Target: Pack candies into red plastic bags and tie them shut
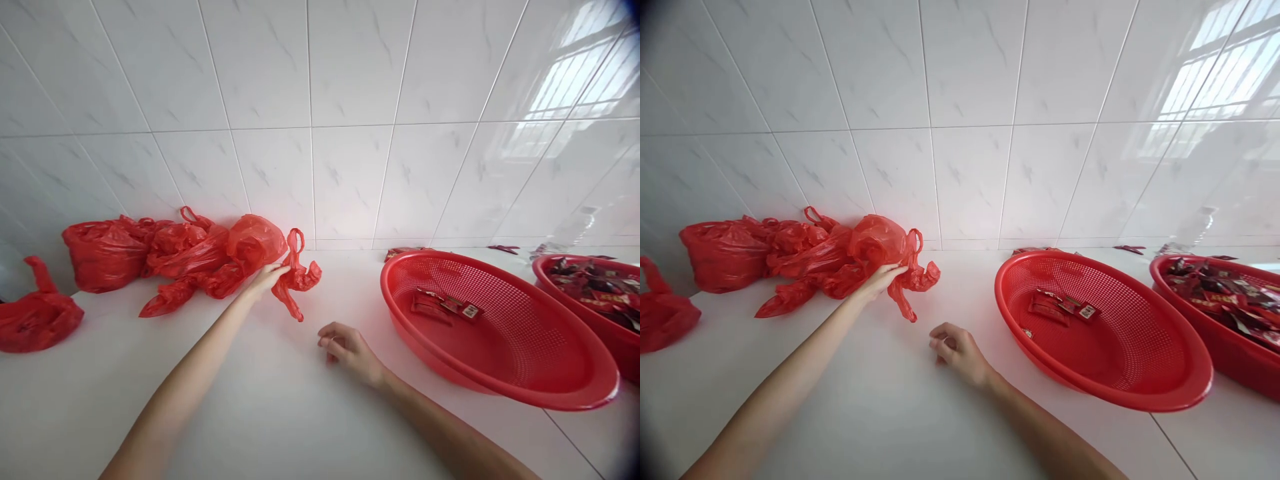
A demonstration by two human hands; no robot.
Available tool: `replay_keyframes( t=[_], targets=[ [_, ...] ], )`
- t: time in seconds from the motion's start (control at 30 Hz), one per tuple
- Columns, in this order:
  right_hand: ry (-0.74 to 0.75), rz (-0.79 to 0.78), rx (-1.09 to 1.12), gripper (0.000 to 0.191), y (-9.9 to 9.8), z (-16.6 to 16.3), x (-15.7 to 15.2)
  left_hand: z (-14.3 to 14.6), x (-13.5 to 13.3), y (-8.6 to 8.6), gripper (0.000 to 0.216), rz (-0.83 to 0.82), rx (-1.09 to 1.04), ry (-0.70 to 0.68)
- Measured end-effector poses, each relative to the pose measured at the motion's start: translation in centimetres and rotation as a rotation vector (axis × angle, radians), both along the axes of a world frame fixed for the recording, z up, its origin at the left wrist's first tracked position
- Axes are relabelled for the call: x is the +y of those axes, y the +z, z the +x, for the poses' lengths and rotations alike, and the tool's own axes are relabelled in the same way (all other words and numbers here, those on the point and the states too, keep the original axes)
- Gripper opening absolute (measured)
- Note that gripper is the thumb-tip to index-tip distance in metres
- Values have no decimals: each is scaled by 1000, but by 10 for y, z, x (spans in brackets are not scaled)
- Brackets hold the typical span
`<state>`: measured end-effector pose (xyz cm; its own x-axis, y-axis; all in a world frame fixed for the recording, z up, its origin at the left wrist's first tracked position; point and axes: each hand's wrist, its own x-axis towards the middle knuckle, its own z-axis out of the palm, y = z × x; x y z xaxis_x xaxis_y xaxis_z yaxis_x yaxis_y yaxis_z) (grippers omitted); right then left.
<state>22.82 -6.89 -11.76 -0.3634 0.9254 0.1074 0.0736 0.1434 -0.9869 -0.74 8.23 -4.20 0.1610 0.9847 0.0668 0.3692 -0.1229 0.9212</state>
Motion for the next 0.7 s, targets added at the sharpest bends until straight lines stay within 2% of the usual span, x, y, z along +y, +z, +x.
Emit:
replay_keyframes(
  t=[0.1,0.2,0.33,0.4,0.57,0.63,0.7],
  targets=[
    [-190,-4,152,45,9,4,2,20,-29,1,40,-66,-99,-165],
    [-224,-14,224,58,21,9,2,34,-52,-1,41,-115,-154,-315],
    [-240,4,280,41,28,12,3,44,-67,-1,37,-130,-168,-496],
    [-282,-7,300,34,26,13,6,46,-68,2,36,-72,-161,-447],
    [-299,-117,392,33,16,16,15,42,-61,13,38,130,-187,-174],
    [-297,-153,342,33,13,17,16,39,-60,15,41,186,-193,-116],
    [-388,-119,201,34,11,18,14,38,-59,16,40,238,-200,-72]
  ],
)
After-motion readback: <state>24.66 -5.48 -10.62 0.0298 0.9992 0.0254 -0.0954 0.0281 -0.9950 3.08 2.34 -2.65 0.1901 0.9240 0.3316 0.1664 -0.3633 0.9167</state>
